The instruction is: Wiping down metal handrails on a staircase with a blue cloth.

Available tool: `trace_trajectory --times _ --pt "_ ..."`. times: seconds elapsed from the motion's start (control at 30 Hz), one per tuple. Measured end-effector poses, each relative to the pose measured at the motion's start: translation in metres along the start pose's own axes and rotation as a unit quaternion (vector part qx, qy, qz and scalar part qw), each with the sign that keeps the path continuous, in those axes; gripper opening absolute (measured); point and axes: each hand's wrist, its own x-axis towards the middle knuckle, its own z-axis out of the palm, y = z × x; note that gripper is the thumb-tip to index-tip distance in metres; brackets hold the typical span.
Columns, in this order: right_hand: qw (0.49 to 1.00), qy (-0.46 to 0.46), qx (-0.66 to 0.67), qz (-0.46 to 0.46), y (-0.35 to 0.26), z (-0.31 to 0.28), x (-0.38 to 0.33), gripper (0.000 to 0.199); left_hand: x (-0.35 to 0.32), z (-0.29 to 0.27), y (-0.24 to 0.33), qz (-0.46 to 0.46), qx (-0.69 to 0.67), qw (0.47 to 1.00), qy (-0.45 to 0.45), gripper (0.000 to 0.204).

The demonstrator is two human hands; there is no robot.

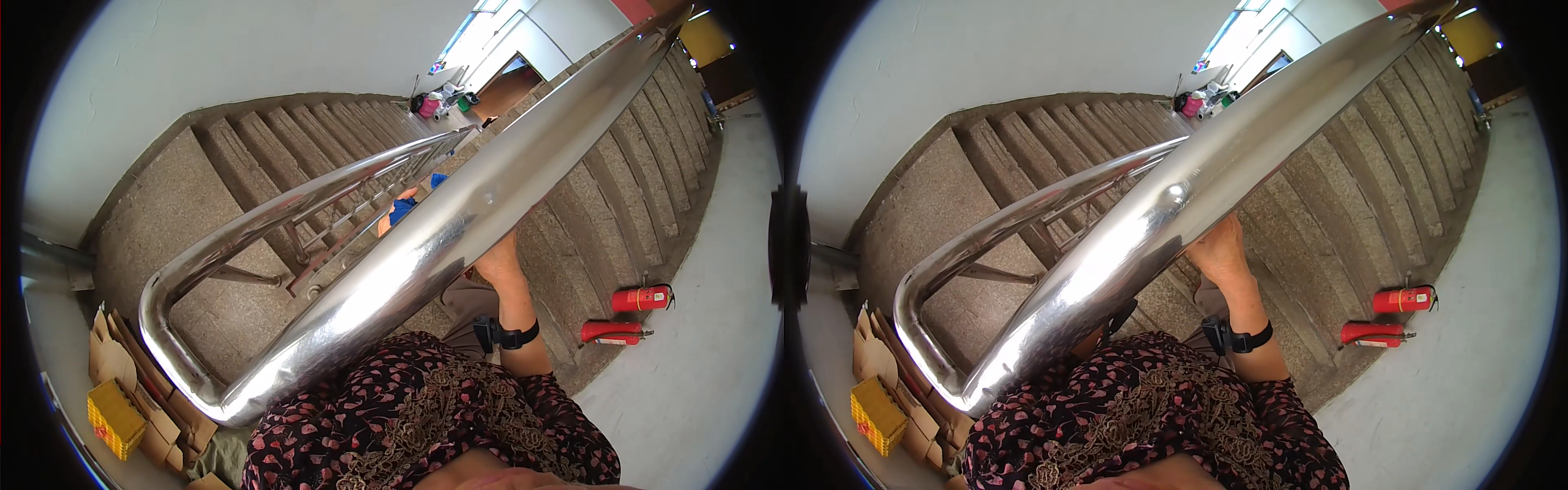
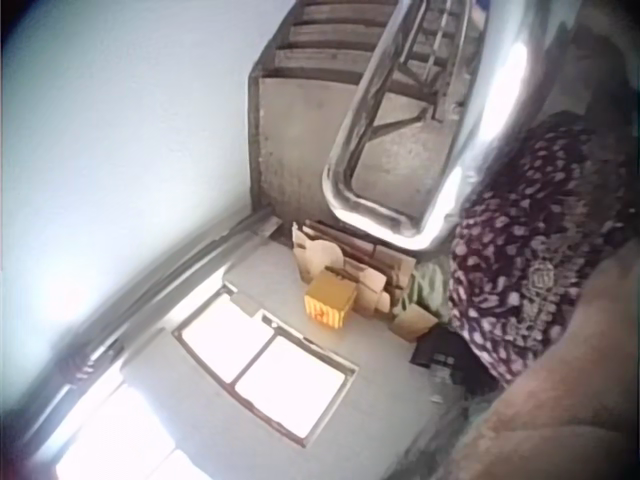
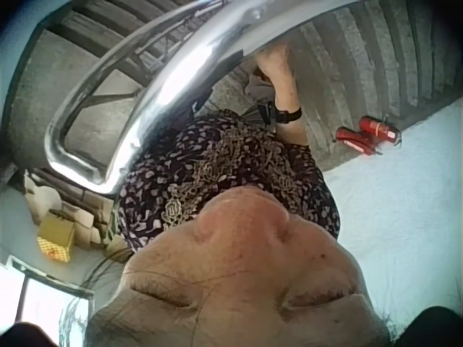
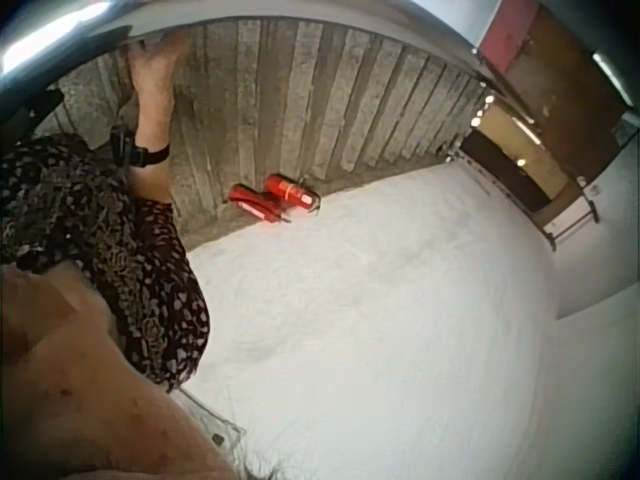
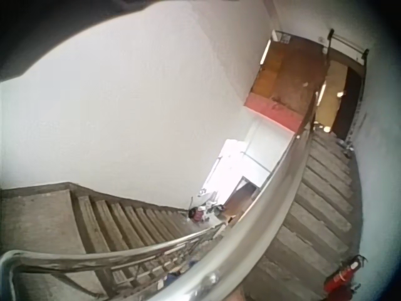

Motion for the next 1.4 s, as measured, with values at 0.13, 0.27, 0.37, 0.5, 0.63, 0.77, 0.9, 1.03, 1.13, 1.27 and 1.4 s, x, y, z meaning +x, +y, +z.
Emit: trace_trajectory --times 0.13,0.27,0.37,0.5,0.63,0.77,0.9,1.03,1.13,1.27,1.4 --pt "1.0 0.008 0.005 0.002 -0.002 0.003 -0.005 0.04 0.001 -0.004 0.002 0.007 0.019 1.0 0.0 0.058" --pt "1.0 -0.005 0.001 0.021 0.006 0.013 -0.011 0.058 0.0 -0.008 0.005 0.012 0.039 0.999 0.001 0.058" --pt "1.0 0.009 0.002 0.007 0.008 0.027 -0.017 0.062 -0.002 -0.012 0.008 0.014 0.055 0.998 0.004 0.058" --pt "0.999 0.037 0.019 0.005 0.027 0.066 -0.031 0.065 -0.007 -0.018 0.012 0.015 0.076 0.997 0.009 0.058" --pt "0.973 0.104 0.192 0.075 0.043 0.096 -0.035 0.068 -0.01 -0.023 0.014 0.016 0.094 0.995 0.013 0.057" --pt "0.87 0.127 0.459 0.129 0.038 0.099 -0.031 0.064 -0.014 -0.03 0.015 0.017 0.114 0.993 0.021 0.057" --pt "0.959 0.135 0.234 0.087 0.028 0.101 -0.031 0.057 -0.017 -0.037 0.015 0.017 0.135 0.99 0.028 0.057" --pt "0.935 0.16 0.302 0.091 0.049 0.118 -0.034 0.049 -0.018 -0.041 0.012 0.016 0.151 0.988 0.029 0.057" --pt "0.949 0.147 0.263 0.087 0.063 0.135 -0.04 0.046 -0.019 -0.046 0.011 0.017 0.165 0.986 0.034 0.057" --pt "0.989 0.078 -0.012 -0.128 0.066 0.133 -0.05 0.035 -0.024 -0.057 0.009 0.018 0.189 0.981 0.049 0.057" --pt "0.988 0.1 0.045 -0.106 0.109 0.173 -0.05 0.023 -0.022 -0.06 0.005 0.02 0.206 0.977 0.05 0.056"
